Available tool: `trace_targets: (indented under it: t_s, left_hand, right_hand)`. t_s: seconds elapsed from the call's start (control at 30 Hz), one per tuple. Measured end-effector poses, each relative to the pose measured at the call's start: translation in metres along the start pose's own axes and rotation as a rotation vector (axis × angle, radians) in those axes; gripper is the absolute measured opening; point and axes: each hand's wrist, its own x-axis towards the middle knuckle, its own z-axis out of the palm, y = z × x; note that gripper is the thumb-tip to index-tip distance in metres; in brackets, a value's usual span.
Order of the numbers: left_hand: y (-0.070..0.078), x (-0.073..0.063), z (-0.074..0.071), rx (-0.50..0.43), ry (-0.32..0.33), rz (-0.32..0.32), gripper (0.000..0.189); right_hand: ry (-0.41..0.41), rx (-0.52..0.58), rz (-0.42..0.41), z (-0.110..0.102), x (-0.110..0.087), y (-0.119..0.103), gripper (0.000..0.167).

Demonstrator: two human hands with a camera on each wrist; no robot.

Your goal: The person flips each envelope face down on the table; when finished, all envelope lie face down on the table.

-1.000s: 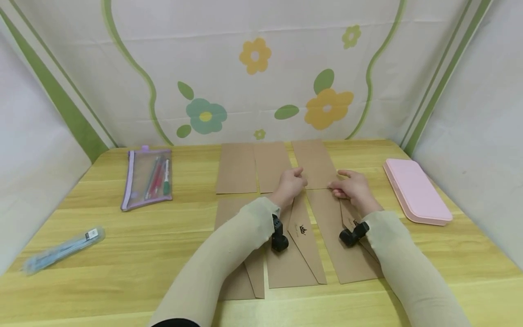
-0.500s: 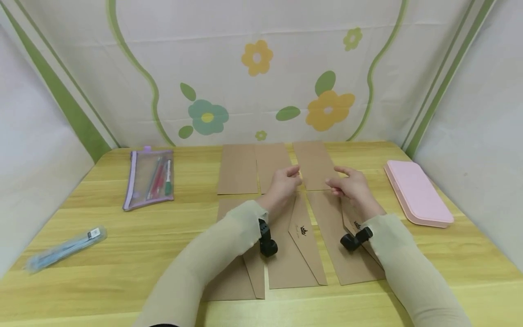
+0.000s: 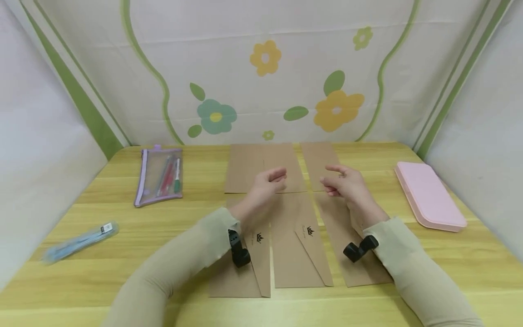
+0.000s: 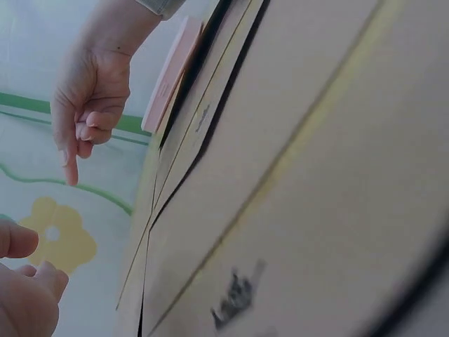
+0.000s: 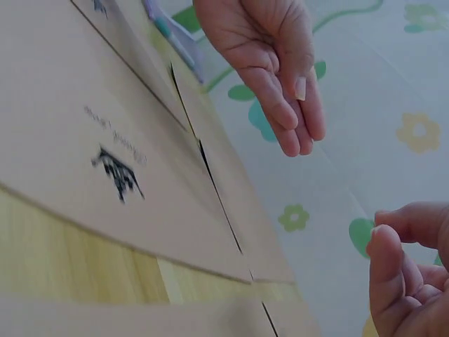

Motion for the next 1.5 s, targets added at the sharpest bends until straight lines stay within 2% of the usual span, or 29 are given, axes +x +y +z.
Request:
trace_targets:
  t_s: [0.13,0.3,0.43,0.57,0.73,0.8,1.1,1.3,1.5]
  left_hand:
    - [-0.002,-0.014,-0.011,-0.003,0.030,0.014,0.050]
    - [-0.004,-0.032,-0.024,-0.063,0.060,-0.034,0.049]
    - [-0.006,-0.045,-0.036,-0.077,0.051,-0.043,0.049]
    - [-0.009,-0.058,-0.051,-0.011,0.044,-0.046,0.051]
    - [-0.010,-0.073,-0.071,0.190,0.050,-0.019,0.051]
    - [-0.010,-0.079,-0.078,0.244,0.053,-0.022,0.051]
    - [-0.014,-0.107,-0.105,0.294,0.075,-0.090,0.052]
    - [-0.017,-0.119,-0.112,0.299,0.082,-0.138,0.052]
    - [-0.019,-0.125,-0.114,0.256,0.067,-0.157,0.053]
  right_hand:
    - [-0.052,0.028,-0.009,0.010,-0.005,-0.004,0.057]
    - [-0.122,0.066,-0.026,0.022,-0.014,-0.005,0.056]
    - [-0.190,0.079,-0.031,0.032,-0.021,-0.004,0.056]
    - [-0.252,0.092,-0.013,0.043,-0.027,0.000,0.057]
    - [-0.299,0.091,0.013,0.058,-0.035,0.006,0.058]
    - [-0.316,0.095,0.021,0.064,-0.038,0.008,0.059]
    - [-0.437,0.170,0.050,0.088,-0.052,0.014,0.066]
    - [-0.523,0.214,0.059,0.095,-0.059,0.015,0.073]
    - [-0.537,0.229,0.066,0.098,-0.062,0.015,0.074]
